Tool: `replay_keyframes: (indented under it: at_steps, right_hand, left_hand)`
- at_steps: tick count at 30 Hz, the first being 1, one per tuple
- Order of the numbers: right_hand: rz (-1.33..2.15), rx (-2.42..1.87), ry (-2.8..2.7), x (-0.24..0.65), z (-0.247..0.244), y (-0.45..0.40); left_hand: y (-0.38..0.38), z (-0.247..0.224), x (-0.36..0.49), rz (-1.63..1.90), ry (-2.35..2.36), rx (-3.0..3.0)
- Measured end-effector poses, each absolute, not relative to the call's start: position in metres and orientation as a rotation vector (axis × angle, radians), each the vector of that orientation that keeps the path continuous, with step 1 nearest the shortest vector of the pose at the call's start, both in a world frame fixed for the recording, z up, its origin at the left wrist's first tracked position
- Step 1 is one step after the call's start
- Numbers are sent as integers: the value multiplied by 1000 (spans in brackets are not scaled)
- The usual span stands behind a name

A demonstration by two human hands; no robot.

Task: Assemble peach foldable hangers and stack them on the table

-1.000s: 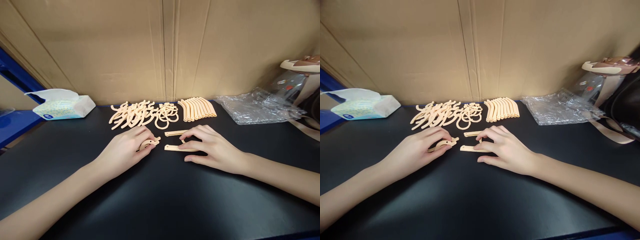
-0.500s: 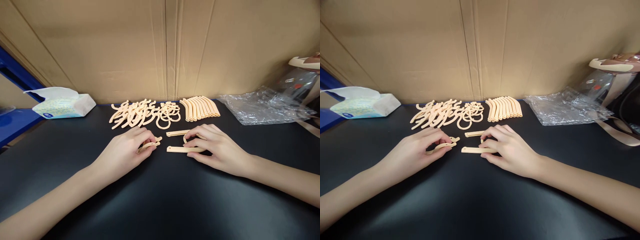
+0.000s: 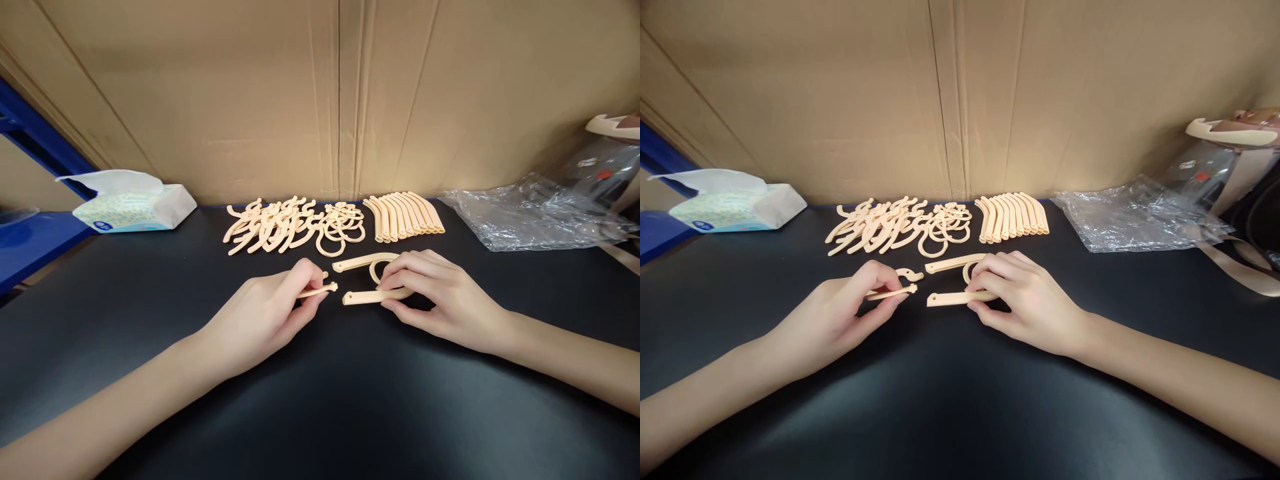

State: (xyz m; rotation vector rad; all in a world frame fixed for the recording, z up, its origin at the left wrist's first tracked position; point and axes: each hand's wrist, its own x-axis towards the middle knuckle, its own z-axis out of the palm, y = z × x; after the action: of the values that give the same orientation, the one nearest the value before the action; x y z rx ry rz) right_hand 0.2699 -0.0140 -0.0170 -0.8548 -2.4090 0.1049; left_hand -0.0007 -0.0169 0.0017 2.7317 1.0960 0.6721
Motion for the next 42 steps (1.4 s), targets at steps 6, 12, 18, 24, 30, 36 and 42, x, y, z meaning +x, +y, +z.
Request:
replay_keyframes:
  at_steps: [6,12,18,24,30,36,42]
  right_hand:
    - [153,-884,-2409,271,-18,-15]
    - [280,-878,-2395,271,-18,-16]
    - [286,-866,-2422,270,-15,-19]
    - [261,-837,-2456,270,-15,-19]
    - [265,-795,-2487,269,-15,-19]
    - [247,-812,-2481,268,-13,-20]
    - [266,-786,-2506,268,-13,-21]
  left_hand:
    - [-20,-3,3,606,1026,2719]
    - [-17,-7,2,563,976,2777]
    - [-21,0,5,497,990,2705]
    - [-21,0,8,479,1051,2734]
    - [-21,-4,7,527,1084,2763]
    - [-21,-3,8,485,1007,2764]
    - [-24,-2,9,454,1041,2745]
